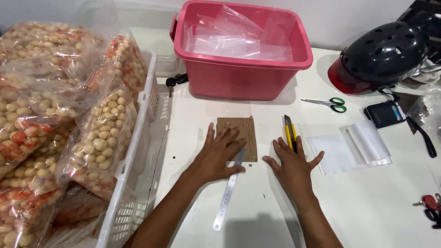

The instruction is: Measuring and cutting plastic bags using a ruler and a utility knife on a cardboard base.

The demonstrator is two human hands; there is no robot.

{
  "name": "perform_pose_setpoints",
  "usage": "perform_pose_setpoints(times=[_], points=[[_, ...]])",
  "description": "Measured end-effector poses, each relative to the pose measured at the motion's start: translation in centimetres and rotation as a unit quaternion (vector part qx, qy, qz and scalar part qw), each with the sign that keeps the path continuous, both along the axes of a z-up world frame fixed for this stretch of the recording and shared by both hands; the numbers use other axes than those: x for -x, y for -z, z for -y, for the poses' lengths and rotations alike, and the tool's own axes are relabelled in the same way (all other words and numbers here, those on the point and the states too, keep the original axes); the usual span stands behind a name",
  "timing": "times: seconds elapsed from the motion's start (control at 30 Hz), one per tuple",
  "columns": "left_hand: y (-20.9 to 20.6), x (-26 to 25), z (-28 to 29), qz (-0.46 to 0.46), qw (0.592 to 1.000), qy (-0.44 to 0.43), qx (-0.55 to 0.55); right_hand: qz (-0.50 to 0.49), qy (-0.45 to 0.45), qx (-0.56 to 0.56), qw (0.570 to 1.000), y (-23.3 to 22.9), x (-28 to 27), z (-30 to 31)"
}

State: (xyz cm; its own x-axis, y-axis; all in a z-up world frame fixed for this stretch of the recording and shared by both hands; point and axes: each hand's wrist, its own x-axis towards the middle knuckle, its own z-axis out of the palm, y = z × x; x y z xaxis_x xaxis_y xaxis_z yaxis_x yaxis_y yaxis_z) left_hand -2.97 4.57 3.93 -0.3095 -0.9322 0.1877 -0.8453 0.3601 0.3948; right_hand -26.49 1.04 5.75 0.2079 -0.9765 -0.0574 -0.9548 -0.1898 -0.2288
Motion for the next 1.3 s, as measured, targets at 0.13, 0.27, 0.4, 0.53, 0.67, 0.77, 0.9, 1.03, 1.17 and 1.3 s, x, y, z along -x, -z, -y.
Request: perform_pose_setpoints(times=[0.13,0.27,0.4,0.53,0.67,0.77,0.9,1.03,1.17,1.3], points=[[-0.8,0.8,-1.0,0.0,0.997,0.024,-0.073,0.088,0.029,0.002,0.996,-0.3,0.1,0.2],[-4.4,1.4,-2.2,0.027,0.987,0.061,-0.147,0.105,0.057,0.027,0.993,1.1,0.5,1.0],[-3.2,1.4,-1.9,0.0,0.994,0.066,-0.084,0.164,0.065,0.067,0.982,1.8,0.5,1.3],[1.0,-0.6,0.1,-0.035,0.993,-0.03,0.107,0.248,0.083,0.125,0.957,1.8,0.7,1.3],[-0.1,-1.0,-1.1,-0.099,0.991,-0.086,-0.014,0.244,0.087,0.172,0.95,0.4,-0.2,0.8],[1.5,-2.2,-1.0,-0.09,0.988,-0.101,-0.076,0.25,0.069,0.192,0.947,1.0,-2.1,1.8],[2.9,-2.0,-0.7,-0.142,0.979,-0.126,-0.076,0.236,0.003,0.223,0.946,2.7,-5.1,1.9],[2.0,-1.8,-1.1,-0.163,0.978,-0.124,-0.039,0.293,-0.067,0.173,0.938,1.6,-9.5,0.1],[0.8,-1.8,-2.2,-0.204,0.972,-0.115,0.011,0.243,-0.131,0.068,0.959,2.2,-9.7,0.2],[0.5,-1.8,-2.4,-0.18,0.976,-0.112,0.046,0.267,-0.186,-0.08,0.942,-1.6,-7.8,-0.6]])
